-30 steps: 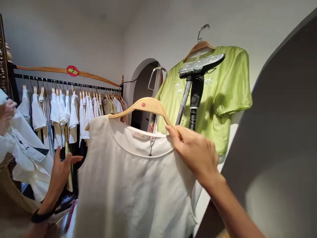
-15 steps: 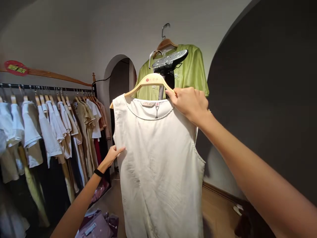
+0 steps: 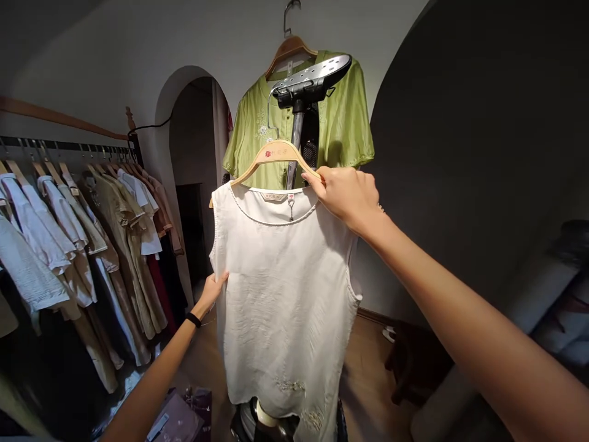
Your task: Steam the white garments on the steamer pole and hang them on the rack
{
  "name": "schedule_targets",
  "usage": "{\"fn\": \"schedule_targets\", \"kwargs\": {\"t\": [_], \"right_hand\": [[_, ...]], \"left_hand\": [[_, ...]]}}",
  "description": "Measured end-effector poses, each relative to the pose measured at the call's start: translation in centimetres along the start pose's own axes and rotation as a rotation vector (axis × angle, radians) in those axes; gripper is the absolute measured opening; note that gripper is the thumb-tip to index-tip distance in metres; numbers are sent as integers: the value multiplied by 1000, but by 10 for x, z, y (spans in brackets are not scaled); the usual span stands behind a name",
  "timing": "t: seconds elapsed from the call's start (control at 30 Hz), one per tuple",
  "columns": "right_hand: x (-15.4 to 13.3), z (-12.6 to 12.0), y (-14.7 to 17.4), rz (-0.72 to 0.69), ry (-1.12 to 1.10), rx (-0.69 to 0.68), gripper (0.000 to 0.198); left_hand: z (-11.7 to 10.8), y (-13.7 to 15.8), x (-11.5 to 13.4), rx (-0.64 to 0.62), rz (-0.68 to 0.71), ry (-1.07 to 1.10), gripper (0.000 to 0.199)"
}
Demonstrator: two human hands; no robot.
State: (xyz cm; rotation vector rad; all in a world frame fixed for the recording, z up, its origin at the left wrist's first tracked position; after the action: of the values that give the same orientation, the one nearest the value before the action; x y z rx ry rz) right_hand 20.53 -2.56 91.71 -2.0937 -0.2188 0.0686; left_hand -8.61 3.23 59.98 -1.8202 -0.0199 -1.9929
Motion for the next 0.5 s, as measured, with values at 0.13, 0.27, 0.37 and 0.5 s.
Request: {"fn": "schedule_targets", "kwargs": {"t": [0.13, 0.27, 0.37, 0.5], "right_hand": [[-1, 1, 0, 47, 26, 15, 53], [6, -8, -1, -23, -136, -52, 57], [34, -14, 24, -5, -308, 8, 51], [80, -11, 123, 300, -446, 149, 38]], "left_hand": [[-4, -10, -7, -9, 25, 4, 47], [-10, -15, -13, 17, 45, 4, 53], [-17, -15, -20, 88, 10, -9, 57], [-25, -11, -34, 114, -26, -15, 61]]}}
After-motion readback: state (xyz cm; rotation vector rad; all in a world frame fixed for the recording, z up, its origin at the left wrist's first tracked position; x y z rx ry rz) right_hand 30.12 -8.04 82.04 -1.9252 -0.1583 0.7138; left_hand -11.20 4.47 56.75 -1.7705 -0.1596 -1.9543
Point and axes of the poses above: each hand's wrist, its own y-axis away from the middle knuckle, its own z-axis out of the palm, x = y × z, the point moved 1 cm from there along -y, towards the middle knuckle, and after that the axes turned 5 degrees about x, right-handed, at the moved point
